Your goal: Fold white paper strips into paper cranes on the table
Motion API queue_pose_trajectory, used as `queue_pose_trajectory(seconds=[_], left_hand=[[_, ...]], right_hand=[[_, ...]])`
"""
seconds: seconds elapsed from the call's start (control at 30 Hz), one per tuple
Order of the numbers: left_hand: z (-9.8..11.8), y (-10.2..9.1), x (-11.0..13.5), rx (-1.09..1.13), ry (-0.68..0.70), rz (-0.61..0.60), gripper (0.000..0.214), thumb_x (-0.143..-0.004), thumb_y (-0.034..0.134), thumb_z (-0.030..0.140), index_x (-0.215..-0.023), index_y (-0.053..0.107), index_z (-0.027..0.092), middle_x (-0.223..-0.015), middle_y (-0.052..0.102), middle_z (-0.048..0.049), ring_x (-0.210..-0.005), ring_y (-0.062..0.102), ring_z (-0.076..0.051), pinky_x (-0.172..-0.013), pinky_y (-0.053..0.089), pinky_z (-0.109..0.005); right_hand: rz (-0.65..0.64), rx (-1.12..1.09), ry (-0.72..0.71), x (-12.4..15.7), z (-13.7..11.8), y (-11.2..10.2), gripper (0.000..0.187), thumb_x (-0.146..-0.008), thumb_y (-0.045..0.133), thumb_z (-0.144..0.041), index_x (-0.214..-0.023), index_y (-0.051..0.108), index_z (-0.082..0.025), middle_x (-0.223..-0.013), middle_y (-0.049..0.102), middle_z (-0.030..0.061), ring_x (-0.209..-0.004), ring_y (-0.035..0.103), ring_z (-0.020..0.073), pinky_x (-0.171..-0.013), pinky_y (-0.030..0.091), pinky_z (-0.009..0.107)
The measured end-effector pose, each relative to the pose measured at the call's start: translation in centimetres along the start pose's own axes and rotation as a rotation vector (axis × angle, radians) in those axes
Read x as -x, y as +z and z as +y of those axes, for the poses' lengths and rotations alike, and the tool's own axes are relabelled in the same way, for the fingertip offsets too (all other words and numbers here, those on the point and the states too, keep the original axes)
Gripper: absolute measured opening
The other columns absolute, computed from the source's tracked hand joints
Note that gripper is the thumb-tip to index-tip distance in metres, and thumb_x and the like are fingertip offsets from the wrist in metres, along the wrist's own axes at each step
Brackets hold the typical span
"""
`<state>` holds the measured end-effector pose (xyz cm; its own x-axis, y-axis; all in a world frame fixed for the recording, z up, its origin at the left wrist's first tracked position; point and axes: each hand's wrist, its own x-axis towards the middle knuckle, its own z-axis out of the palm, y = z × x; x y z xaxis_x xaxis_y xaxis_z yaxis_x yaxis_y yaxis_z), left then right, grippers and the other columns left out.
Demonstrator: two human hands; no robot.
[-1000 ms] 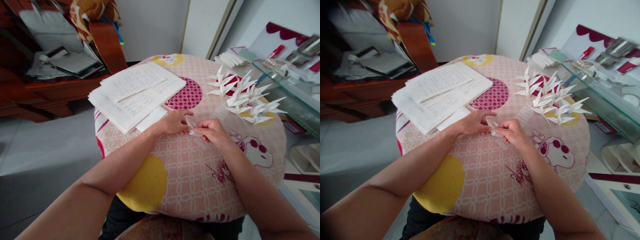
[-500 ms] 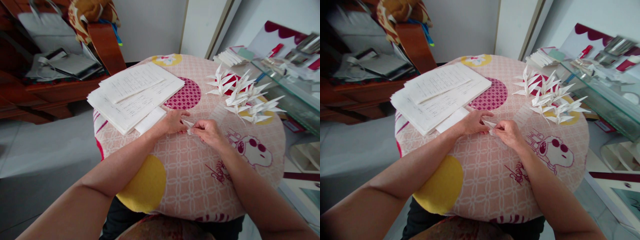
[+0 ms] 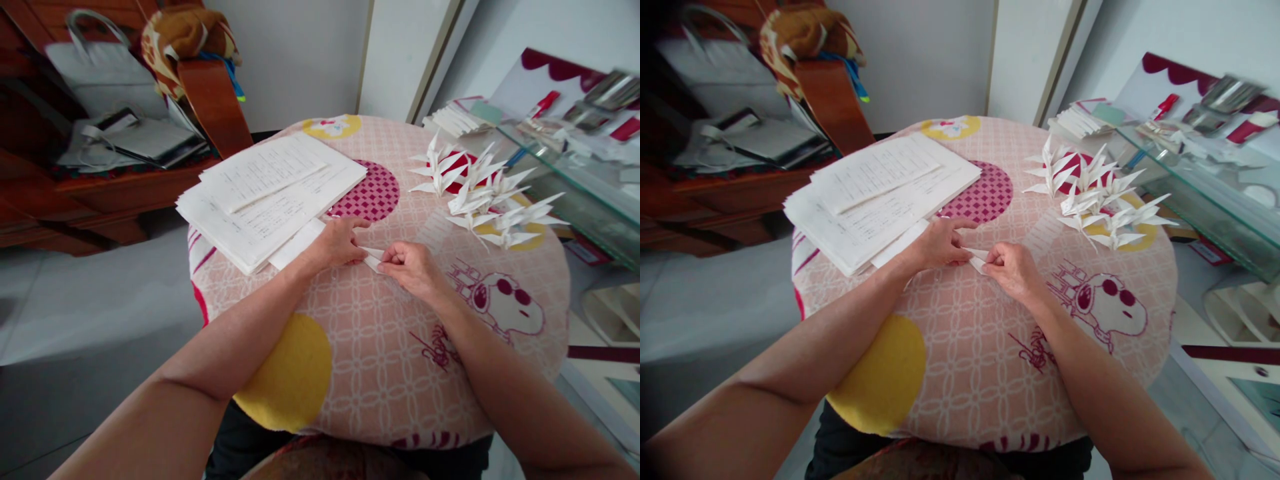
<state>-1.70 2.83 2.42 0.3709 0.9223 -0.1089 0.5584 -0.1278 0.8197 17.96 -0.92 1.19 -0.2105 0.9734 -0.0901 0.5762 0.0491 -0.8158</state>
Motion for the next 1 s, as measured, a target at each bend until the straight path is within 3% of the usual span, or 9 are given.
queue_pose_trajectory(seconds=[0.37, 0.53, 0.63, 0.77, 1.0], left_hand=[[-1.5, -0.8, -0.7, -0.069, 0.103, 0.004, 0.065, -0.064, 0.061, 0.003, -0.129, 0.065, 0.01, -0.058, 0.067, 0.0036, -0.052, 0.058, -0.01, -0.052, 0.042, -0.021], [-2.0, -1.9, -0.8, -0.047, 0.079, -0.029, 0.052, -0.068, 0.056, 0.007, -0.117, 0.072, 0.013, -0.059, 0.067, 0.0031, -0.05, 0.059, -0.01, -0.051, 0.043, -0.02], [-1.6, -2.3, -0.5, -0.028, 0.142, 0.04, 0.036, -0.076, 0.056, 0.013, -0.107, 0.075, 0.013, -0.061, 0.068, 0.0013, -0.053, 0.06, -0.01, -0.054, 0.045, -0.02], [-0.8, -1.7, -0.3, -0.098, 0.23, 0.048, 0.02, -0.082, 0.064, 0.027, -0.086, 0.077, 0.014, -0.065, 0.069, -0.0009, -0.057, 0.059, -0.01, -0.055, 0.042, -0.021], [-1.3, -0.3, -0.8, -0.173, 0.314, 0.005, 0.017, -0.08, 0.071, 0.025, -0.091, 0.078, 0.014, -0.07, 0.071, -0.0013, -0.062, 0.059, -0.01, -0.061, 0.041, -0.022]], right_hand=[[-0.012, -0.036, 0.06, 0.2, -0.6, -0.1, 0.013, -0.071, 0.068, -0.027, -0.073, 0.059, -0.019, -0.051, 0.055, -0.0045, -0.042, 0.043, 0.0087, -0.045, 0.028, 0.022], [0.001, -0.053, 0.032, 0.0, 0.0, 0.1, 0.012, -0.069, 0.068, -0.026, -0.073, 0.059, -0.019, -0.052, 0.055, -0.0045, -0.044, 0.046, 0.0096, -0.046, 0.031, 0.022], [0.004, -0.056, 0.012, -0.1, 0.2, 0.2, 0.012, -0.069, 0.068, -0.026, -0.073, 0.059, -0.019, -0.052, 0.055, -0.0045, -0.046, 0.047, 0.0103, -0.046, 0.031, 0.022], [0.004, -0.056, 0.027, 0.0, 0.1, 0.2, 0.012, -0.069, 0.068, -0.026, -0.073, 0.059, -0.019, -0.053, 0.056, -0.004, -0.048, 0.05, 0.0114, -0.047, 0.033, 0.022], [0.033, -0.045, 0.072, 0.0, -0.5, 0.3, 0.017, -0.067, 0.069, -0.023, -0.076, 0.055, -0.02, -0.053, 0.056, -0.005, -0.048, 0.05, 0.0116, -0.047, 0.033, 0.022]])
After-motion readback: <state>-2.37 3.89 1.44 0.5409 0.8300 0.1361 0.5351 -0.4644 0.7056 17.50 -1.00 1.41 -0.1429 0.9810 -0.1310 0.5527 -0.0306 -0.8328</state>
